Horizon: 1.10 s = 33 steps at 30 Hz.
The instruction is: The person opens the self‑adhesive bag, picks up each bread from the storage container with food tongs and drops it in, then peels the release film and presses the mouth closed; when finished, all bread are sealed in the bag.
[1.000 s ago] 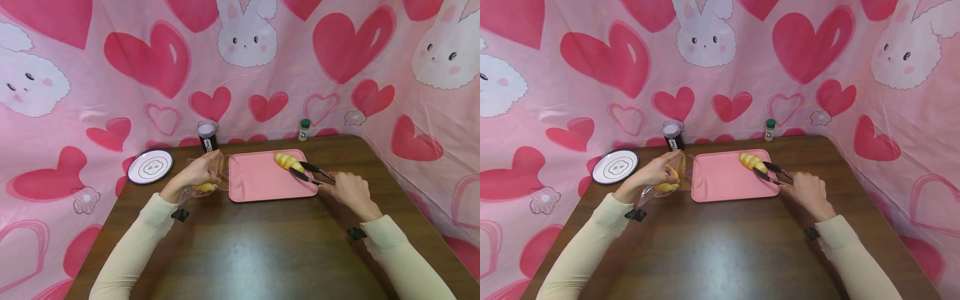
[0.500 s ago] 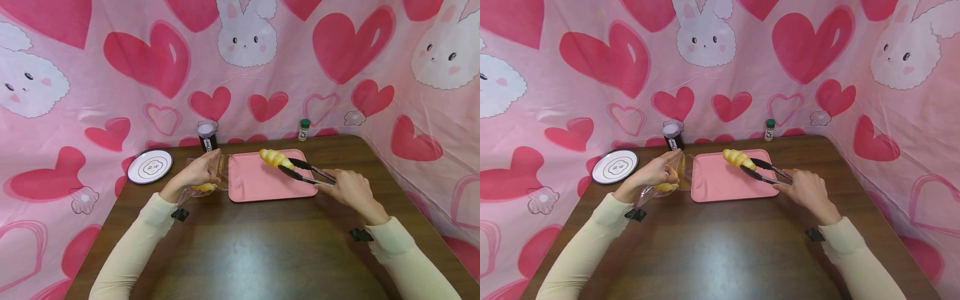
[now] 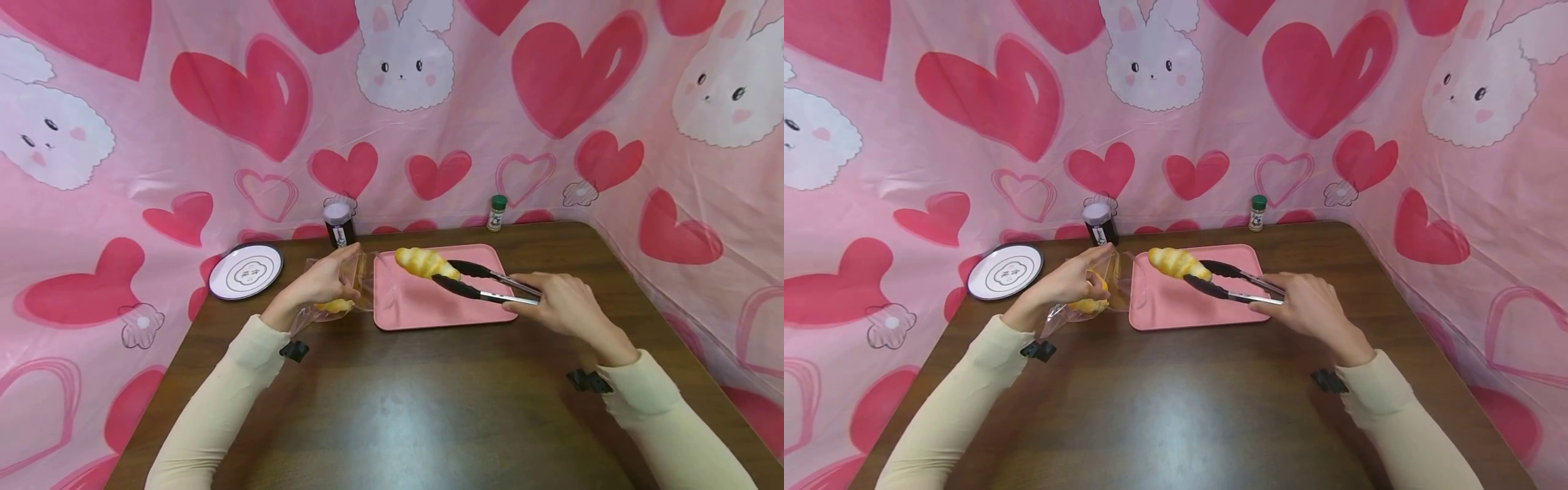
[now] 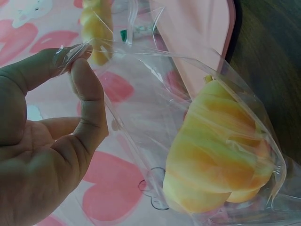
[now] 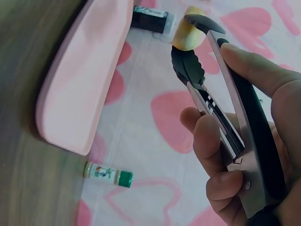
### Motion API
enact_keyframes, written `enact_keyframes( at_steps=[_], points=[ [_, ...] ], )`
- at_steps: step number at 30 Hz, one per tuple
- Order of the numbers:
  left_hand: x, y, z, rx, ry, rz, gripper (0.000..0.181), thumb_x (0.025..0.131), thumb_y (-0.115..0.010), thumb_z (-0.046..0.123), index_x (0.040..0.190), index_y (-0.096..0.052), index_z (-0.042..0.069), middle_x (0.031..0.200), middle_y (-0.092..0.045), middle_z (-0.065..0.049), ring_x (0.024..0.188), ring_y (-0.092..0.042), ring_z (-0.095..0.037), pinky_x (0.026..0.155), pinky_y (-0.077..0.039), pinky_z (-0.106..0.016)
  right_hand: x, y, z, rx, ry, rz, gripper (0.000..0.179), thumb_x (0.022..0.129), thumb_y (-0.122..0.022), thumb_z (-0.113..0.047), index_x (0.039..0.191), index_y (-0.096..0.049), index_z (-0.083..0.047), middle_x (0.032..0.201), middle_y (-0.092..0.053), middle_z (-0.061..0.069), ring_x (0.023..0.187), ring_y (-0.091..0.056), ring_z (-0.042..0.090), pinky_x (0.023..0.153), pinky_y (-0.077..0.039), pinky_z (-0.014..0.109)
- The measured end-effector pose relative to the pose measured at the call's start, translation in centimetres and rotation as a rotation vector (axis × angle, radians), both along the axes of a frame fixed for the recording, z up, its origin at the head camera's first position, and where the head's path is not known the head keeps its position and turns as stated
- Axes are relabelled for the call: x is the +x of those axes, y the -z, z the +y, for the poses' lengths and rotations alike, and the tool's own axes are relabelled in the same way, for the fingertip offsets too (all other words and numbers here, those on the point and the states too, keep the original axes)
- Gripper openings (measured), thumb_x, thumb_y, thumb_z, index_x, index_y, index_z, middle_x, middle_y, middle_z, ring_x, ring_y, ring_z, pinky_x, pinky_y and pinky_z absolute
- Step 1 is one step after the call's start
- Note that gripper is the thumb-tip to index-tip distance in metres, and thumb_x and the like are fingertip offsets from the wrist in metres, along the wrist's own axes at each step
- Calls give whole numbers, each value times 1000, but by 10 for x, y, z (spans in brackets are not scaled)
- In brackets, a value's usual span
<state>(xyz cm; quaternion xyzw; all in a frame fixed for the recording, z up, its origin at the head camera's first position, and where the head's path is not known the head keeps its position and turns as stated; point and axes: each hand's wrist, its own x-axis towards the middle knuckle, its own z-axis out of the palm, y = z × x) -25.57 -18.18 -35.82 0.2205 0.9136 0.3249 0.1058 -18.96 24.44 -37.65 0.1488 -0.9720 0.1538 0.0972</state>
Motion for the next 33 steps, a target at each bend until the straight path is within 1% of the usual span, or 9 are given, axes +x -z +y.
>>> enact_keyframes(
  at_steps=[4, 8, 12, 15, 19, 25, 30, 33],
  points=[
    [0, 0, 0, 1, -5, -9, 102, 77, -80, 2, 159, -20, 6, 166, -20, -15, 68, -63, -13, 62, -54, -26, 2, -6, -8, -4, -44, 3, 59, 79, -78, -54, 125, -71, -18, 92, -73, 4, 70, -54, 18, 57, -37, 31],
    [-1, 1, -1, 8, -3, -19, 102, 77, -79, 1, 160, -19, 7, 166, -20, -14, 67, -62, -13, 62, -54, -27, 5, -12, -17, 15, -74, 27, 61, 79, -78, -56, 125, -71, -17, 98, -74, 3, 73, -59, 18, 58, -41, 33],
    [-1, 0, -2, 14, -4, -29, 103, 78, -79, 2, 160, -17, 7, 166, -18, -15, 67, -63, -12, 62, -55, -26, 7, -17, -23, 28, -89, 50, 59, 78, -80, -52, 124, -71, -17, 93, -73, 1, 69, -56, 17, 57, -39, 32],
    [0, -1, -2, 16, -10, -32, 103, 78, -79, 3, 160, -17, 7, 166, -18, -16, 68, -64, -13, 62, -55, -26, 9, -20, -26, 30, -100, 68, 59, 78, -81, -51, 125, -71, -18, 93, -73, 0, 68, -55, 16, 57, -39, 31],
    [0, -2, -2, 12, -12, -33, 102, 78, -79, 3, 160, -18, 8, 166, -19, -15, 68, -64, -14, 63, -56, -26, 12, -24, -30, 47, -116, 76, 59, 78, -80, -52, 126, -70, -19, 99, -75, 1, 71, -60, 17, 58, -44, 35],
    [-1, 1, -1, 7, -8, -26, 101, 78, -79, 3, 160, -19, 8, 166, -19, -13, 70, -63, -13, 64, -55, -27, 17, -28, -35, 84, -127, 82, 58, 78, -80, -52, 125, -70, -20, 103, -75, 3, 75, -65, 21, 57, -47, 38],
    [-1, 1, 0, 4, -1, -17, 101, 78, -79, 3, 160, -20, 7, 166, -19, -13, 69, -63, -13, 65, -55, -26, 17, -28, -45, 112, -143, 132, 56, 76, -82, -49, 124, -71, -23, 104, -76, 3, 73, -66, 23, 54, -46, 39],
    [0, 1, 0, -2, 7, -12, 101, 78, -79, 4, 159, -19, 7, 166, -20, -13, 68, -62, -12, 66, -55, -27, 17, -27, -54, 135, -147, 169, 54, 75, -83, -49, 121, -71, -23, 100, -76, 1, 68, -65, 23, 50, -44, 38]
  ],
)
